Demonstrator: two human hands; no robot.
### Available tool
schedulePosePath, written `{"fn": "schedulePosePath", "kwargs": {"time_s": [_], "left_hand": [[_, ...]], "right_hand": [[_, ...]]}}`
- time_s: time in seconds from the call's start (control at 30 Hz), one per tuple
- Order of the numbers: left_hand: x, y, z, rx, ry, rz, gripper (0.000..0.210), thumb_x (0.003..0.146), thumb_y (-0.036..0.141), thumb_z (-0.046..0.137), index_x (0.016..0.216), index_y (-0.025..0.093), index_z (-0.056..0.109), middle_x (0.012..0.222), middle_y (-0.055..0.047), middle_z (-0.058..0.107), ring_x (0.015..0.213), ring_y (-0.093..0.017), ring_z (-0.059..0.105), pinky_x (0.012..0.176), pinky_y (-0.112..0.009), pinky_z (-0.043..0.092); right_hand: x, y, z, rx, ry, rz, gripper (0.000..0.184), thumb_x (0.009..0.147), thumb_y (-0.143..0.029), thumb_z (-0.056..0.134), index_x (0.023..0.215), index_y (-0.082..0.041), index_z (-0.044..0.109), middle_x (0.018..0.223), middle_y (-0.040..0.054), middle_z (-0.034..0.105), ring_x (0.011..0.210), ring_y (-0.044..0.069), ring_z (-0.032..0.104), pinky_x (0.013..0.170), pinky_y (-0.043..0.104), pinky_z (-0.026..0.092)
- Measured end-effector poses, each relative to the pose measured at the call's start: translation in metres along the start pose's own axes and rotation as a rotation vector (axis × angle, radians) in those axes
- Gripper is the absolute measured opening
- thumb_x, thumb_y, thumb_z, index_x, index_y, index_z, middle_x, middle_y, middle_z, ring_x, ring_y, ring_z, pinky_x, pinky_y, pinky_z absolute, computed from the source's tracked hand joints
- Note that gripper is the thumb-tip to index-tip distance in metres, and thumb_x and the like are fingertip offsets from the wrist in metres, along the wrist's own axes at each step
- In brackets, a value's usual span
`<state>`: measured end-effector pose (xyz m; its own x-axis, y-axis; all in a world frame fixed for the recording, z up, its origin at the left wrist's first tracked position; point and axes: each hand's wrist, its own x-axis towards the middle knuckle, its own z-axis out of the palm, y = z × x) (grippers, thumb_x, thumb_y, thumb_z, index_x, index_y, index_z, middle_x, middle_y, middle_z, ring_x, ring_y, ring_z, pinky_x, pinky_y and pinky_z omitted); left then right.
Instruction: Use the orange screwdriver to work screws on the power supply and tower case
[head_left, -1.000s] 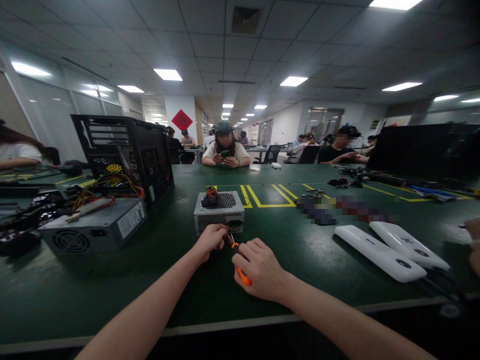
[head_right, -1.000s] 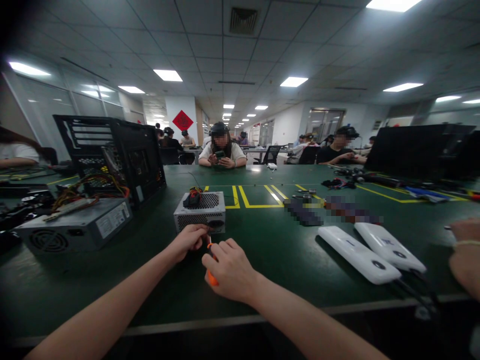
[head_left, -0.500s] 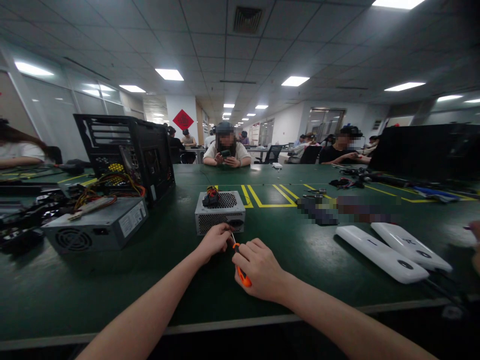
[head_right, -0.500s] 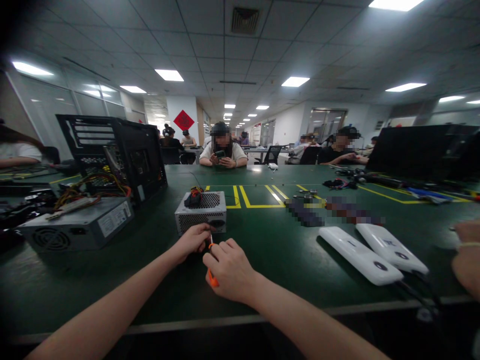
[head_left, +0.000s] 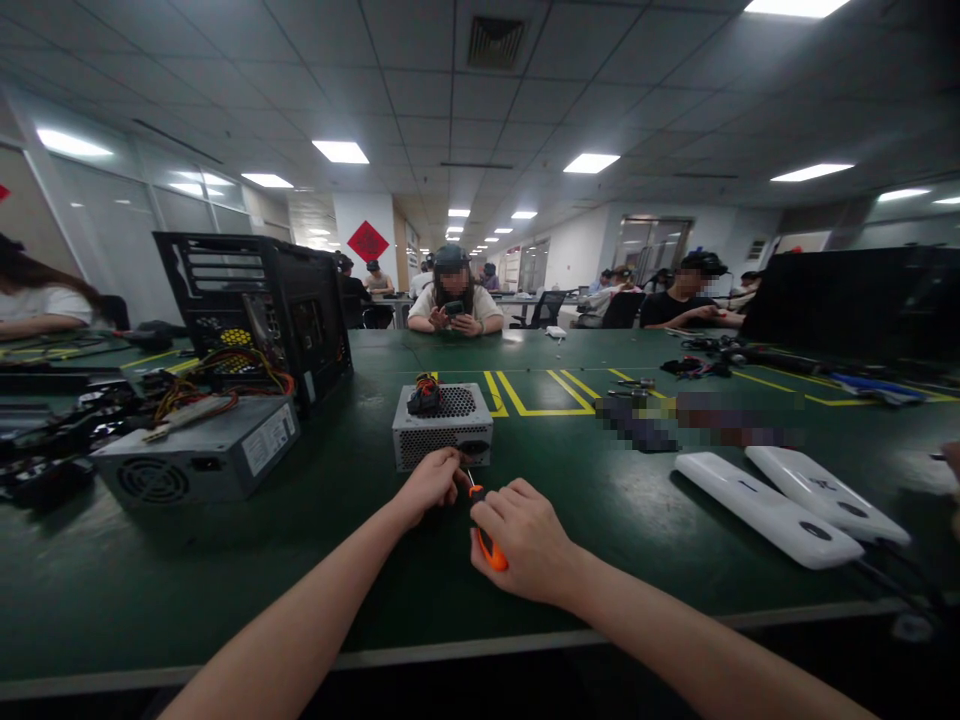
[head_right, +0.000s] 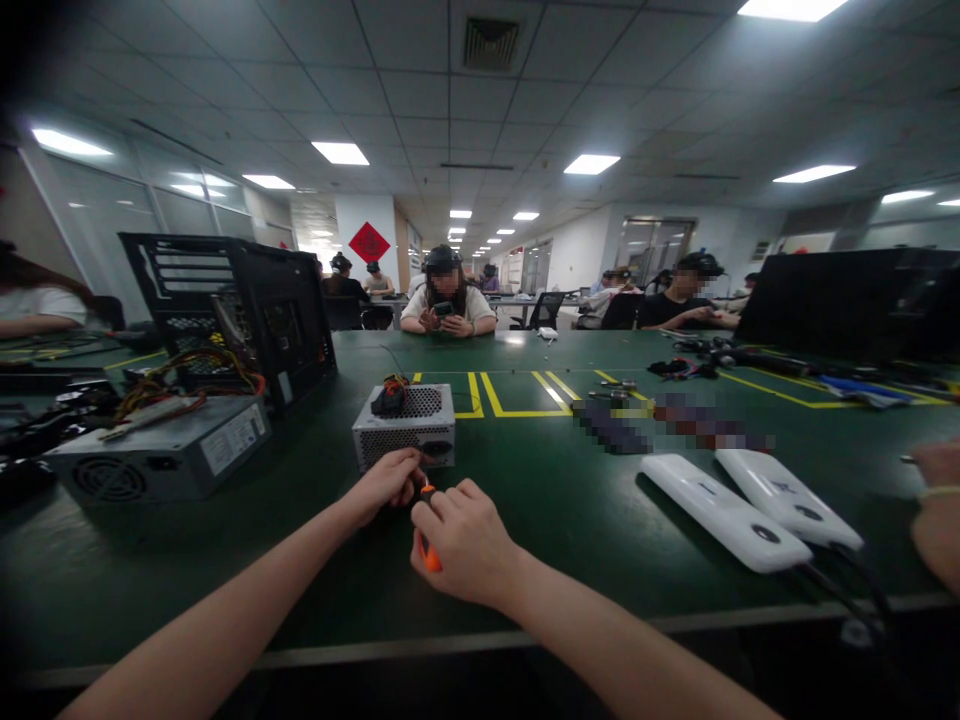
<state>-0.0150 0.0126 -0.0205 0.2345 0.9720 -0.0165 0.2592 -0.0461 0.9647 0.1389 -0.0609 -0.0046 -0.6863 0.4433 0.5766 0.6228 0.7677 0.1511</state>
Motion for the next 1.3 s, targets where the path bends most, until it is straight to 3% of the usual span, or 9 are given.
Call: {"fn": "schedulePosePath", "kwargs": {"time_s": [0.17,0.3,0.4,0.6,0.8,0.93,1.13,1.3], "left_hand": [[-0.0017,0.0017,0.0006,-0.033,0.007,-0.013,0.021,0.077,0.022,0.031,0.088,0.014,0.046,0.06,0.002,0.052,0.033,-0.002,0.04,0.03,-0.014,0.022],[-0.0016,0.0028,0.0008,-0.076,0.002,-0.031,0.02,0.077,0.023,0.031,0.088,0.015,0.045,0.061,0.002,0.053,0.032,-0.003,0.039,0.03,-0.014,0.021],[-0.0015,0.0035,0.0004,-0.086,0.007,-0.037,0.02,0.076,0.022,0.031,0.088,0.015,0.045,0.061,0.002,0.053,0.032,-0.002,0.039,0.03,-0.014,0.022],[-0.0027,0.0042,-0.0001,-0.068,0.038,-0.025,0.021,0.076,0.019,0.03,0.088,0.014,0.047,0.059,0.003,0.05,0.033,-0.002,0.038,0.03,-0.014,0.021],[-0.0039,0.0042,0.0012,-0.005,0.038,-0.01,0.023,0.076,0.019,0.029,0.091,0.014,0.045,0.059,0.003,0.05,0.032,-0.003,0.037,0.03,-0.015,0.023],[-0.0059,0.0057,0.0018,0.07,0.033,-0.003,0.024,0.075,0.016,0.028,0.093,0.015,0.044,0.06,0.003,0.051,0.032,-0.004,0.038,0.03,-0.016,0.024],[-0.0051,0.0067,0.0014,0.098,0.03,-0.019,0.025,0.075,0.016,0.027,0.093,0.014,0.044,0.058,0.003,0.051,0.032,-0.004,0.038,0.03,-0.015,0.024],[-0.0032,0.0043,0.0012,0.076,0.031,-0.022,0.025,0.075,0.016,0.028,0.094,0.014,0.043,0.062,0.002,0.053,0.032,-0.003,0.039,0.029,-0.015,0.023]], "right_hand": [[0.0018,-0.0012,-0.003,-0.044,-0.043,-0.038,0.01,0.07,-0.024,0.047,0.077,-0.018,0.051,0.078,0.0047,0.05,0.072,0.017,0.042,0.067,0.031,0.029],[0.0028,-0.0013,-0.0036,0.044,-0.013,0.047,0.021,0.075,-0.033,0.044,0.086,-0.016,0.051,0.076,0.0048,0.052,0.07,0.016,0.044,0.067,0.031,0.03],[0.002,-0.0008,-0.0009,0.092,0.0,0.082,0.023,0.075,-0.027,0.043,0.093,-0.013,0.049,0.076,0.0047,0.053,0.068,0.015,0.045,0.067,0.03,0.031],[0.0008,0.0008,0.0019,0.044,-0.035,-0.027,0.015,0.07,-0.022,0.047,0.082,-0.016,0.055,0.076,0.005,0.051,0.07,0.016,0.044,0.068,0.031,0.031],[0.0034,-0.0018,-0.0028,0.064,-0.034,0.002,0.027,0.074,-0.036,0.045,0.089,-0.016,0.053,0.077,0.0057,0.051,0.072,0.017,0.045,0.069,0.032,0.031],[0.0026,-0.0025,-0.0016,0.082,-0.017,0.043,0.024,0.073,-0.026,0.044,0.094,-0.013,0.049,0.075,0.0049,0.052,0.069,0.015,0.045,0.068,0.03,0.032],[0.0017,-0.002,-0.0026,-0.021,-0.042,-0.012,0.009,0.07,-0.022,0.046,0.076,-0.017,0.05,0.076,0.0046,0.05,0.071,0.016,0.042,0.067,0.031,0.031],[0.0031,-0.002,-0.0048,0.012,0.006,0.055,0.019,0.076,-0.031,0.043,0.084,-0.015,0.051,0.076,0.0053,0.051,0.071,0.017,0.043,0.067,0.031,0.031]]}}
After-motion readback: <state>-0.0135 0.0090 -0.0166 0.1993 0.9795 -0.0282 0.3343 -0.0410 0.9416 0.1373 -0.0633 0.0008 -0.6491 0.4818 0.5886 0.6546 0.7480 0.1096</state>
